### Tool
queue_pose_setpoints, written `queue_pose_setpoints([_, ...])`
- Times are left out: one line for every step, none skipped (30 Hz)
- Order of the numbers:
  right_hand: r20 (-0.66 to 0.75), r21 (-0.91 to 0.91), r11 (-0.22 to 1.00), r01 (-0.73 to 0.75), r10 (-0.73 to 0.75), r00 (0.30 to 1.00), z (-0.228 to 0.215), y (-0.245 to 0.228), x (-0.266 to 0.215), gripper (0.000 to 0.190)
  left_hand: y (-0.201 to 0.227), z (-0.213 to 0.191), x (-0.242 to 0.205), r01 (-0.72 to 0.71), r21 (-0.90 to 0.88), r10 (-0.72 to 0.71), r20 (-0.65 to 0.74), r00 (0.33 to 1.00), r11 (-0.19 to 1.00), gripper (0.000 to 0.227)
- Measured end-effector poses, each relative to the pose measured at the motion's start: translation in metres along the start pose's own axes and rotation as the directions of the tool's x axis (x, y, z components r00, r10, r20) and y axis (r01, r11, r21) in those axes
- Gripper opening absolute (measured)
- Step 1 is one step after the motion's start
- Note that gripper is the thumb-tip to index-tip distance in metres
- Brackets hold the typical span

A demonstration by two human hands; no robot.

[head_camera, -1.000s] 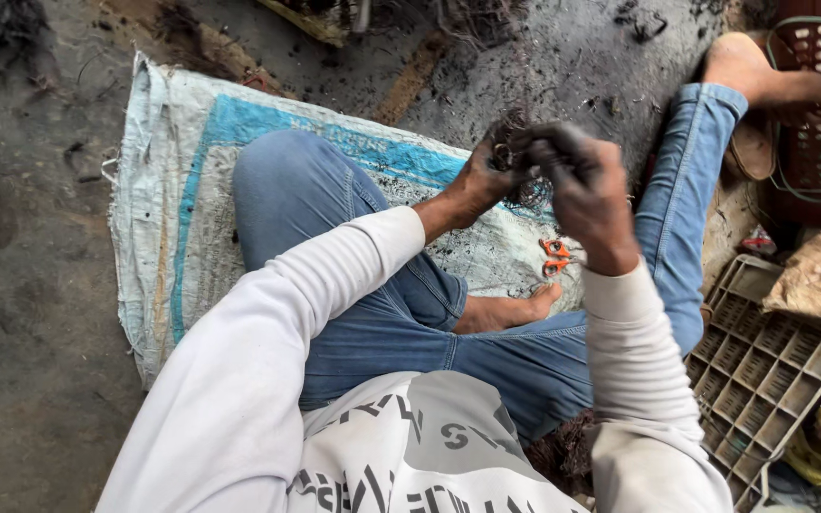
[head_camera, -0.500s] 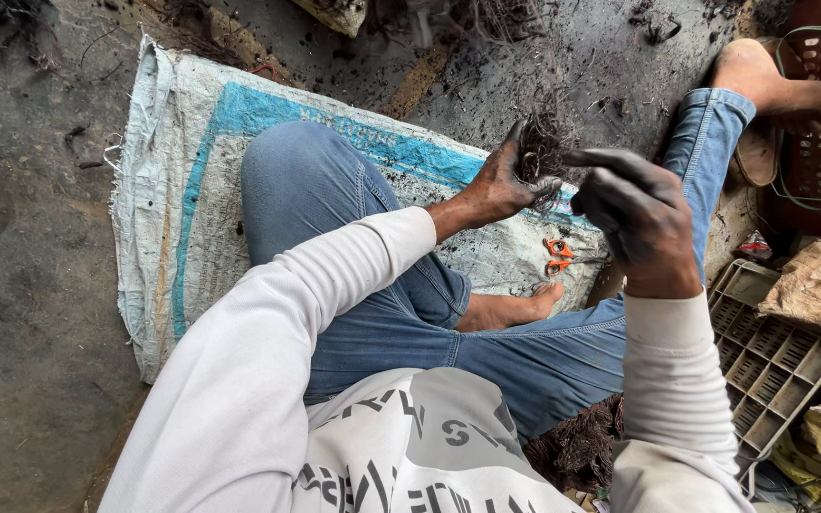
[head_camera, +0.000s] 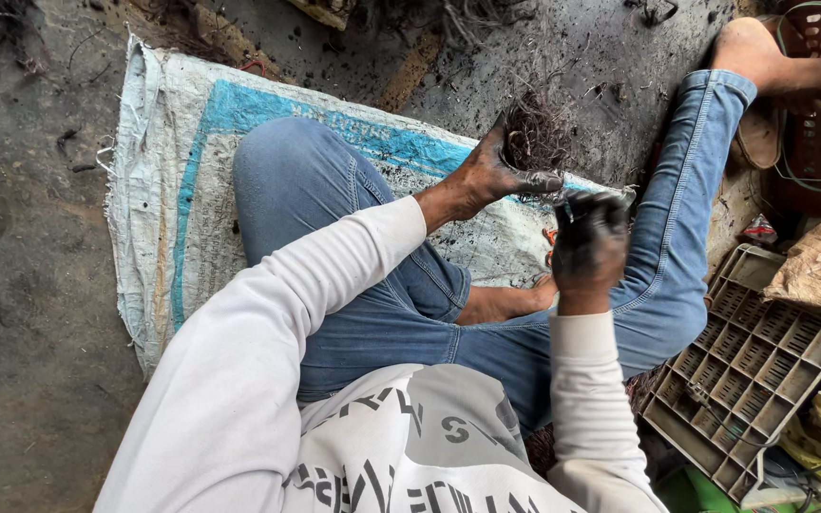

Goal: The person sits cross-legged on a sack and repeatedly picks up clumps of tangled wire, untangles them by hand, and places the separated pieces into a pile. Scissors and pliers are visible nearby but not used.

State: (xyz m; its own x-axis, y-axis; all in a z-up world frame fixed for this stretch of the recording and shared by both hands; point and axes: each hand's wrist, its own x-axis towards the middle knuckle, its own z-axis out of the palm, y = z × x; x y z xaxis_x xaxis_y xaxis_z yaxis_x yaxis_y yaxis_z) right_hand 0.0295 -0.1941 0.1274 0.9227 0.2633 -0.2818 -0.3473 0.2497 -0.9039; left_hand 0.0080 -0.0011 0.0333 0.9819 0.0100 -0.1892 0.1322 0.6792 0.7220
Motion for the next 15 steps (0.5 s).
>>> queue_pose_setpoints([0.048, -0.229, 0.971, 0.074, -0.064, 0.997, -0.003, 0.008, -0.006, 0.013, 0.000, -0.001, 0.001, 0.031, -0.017, -0.032, -0.023, 0.999, 0.999, 0.119])
queue_pose_setpoints([0.109, -0.442, 0.884, 0.153, -0.116, 0.987, -0.006, 0.012, -0.011, 0.013, -0.002, -0.002, 0.002, 0.062, -0.034, -0.064, -0.046, 0.997, 0.997, 0.119])
queue_pose_setpoints([0.176, -0.519, 0.833, 0.191, -0.114, 0.978, -0.009, 0.012, -0.017, 0.014, -0.004, -0.002, 0.002, 0.093, -0.056, -0.097, -0.072, 0.993, 0.994, 0.119])
queue_pose_setpoints([0.243, -0.588, 0.774, 0.233, -0.105, 0.964, -0.011, 0.011, -0.022, 0.015, -0.008, -0.002, 0.002, 0.085, -0.049, -0.090, -0.110, 0.990, 0.995, 0.110])
queue_pose_setpoints([0.305, -0.648, 0.708, 0.280, -0.096, 0.948, -0.011, 0.008, -0.026, 0.016, -0.012, 0.000, 0.004, 0.077, -0.038, -0.082, -0.142, 0.987, 0.996, 0.103])
queue_pose_setpoints([0.303, -0.702, 0.657, 0.274, -0.074, 0.950, -0.009, 0.004, -0.027, 0.016, -0.017, 0.001, 0.006, 0.071, -0.027, -0.074, -0.173, 0.982, 0.997, 0.097])
queue_pose_setpoints([0.298, -0.751, 0.603, 0.268, -0.052, 0.953, -0.005, -0.002, -0.027, 0.016, -0.022, 0.001, 0.008, 0.076, -0.027, -0.080, -0.189, 0.979, 0.997, 0.094])
queue_pose_setpoints([0.291, -0.797, 0.546, 0.260, -0.030, 0.956, 0.000, -0.008, -0.027, 0.016, -0.028, 0.001, 0.009, 0.081, -0.027, -0.085, -0.206, 0.975, 0.996, 0.092])
queue_pose_setpoints([0.372, -0.809, 0.470, 0.353, -0.055, 0.926, 0.008, -0.016, -0.026, 0.018, -0.034, 0.001, 0.010, 0.085, -0.029, -0.090, -0.223, 0.971, 0.996, 0.089])
queue_pose_setpoints([0.452, -0.808, 0.390, 0.442, -0.070, 0.889, 0.017, -0.024, -0.022, 0.020, -0.040, 0.001, 0.011, 0.141, 0.074, -0.116, -0.275, 0.954, 0.987, 0.092])
queue_pose_setpoints([0.536, -0.789, 0.308, 0.532, -0.078, 0.841, 0.028, -0.032, -0.016, 0.023, -0.044, -0.001, 0.013, 0.194, 0.176, -0.127, -0.334, 0.934, 0.965, 0.096])
queue_pose_setpoints([0.535, -0.794, 0.272, 0.543, -0.112, 0.838, 0.041, -0.037, -0.010, 0.025, -0.049, -0.004, 0.016, 0.250, 0.273, -0.130, -0.393, 0.910, 0.929, 0.101])
queue_pose_setpoints([0.531, -0.802, 0.235, 0.549, -0.140, 0.836, 0.052, -0.044, -0.008, 0.028, -0.056, -0.005, 0.017, 0.249, 0.240, -0.135, -0.409, 0.903, 0.938, 0.097])
queue_pose_setpoints([0.527, -0.810, 0.198, 0.552, -0.168, 0.833, 0.063, -0.049, -0.004, 0.031, -0.064, -0.005, 0.018, 0.247, 0.207, -0.141, -0.424, 0.895, 0.947, 0.093])
queue_pose_setpoints([0.546, -0.800, 0.183, 0.572, -0.174, 0.819, 0.073, -0.054, 0.000, 0.032, -0.072, -0.006, 0.019, 0.243, 0.177, -0.146, -0.435, 0.888, 0.954, 0.089])
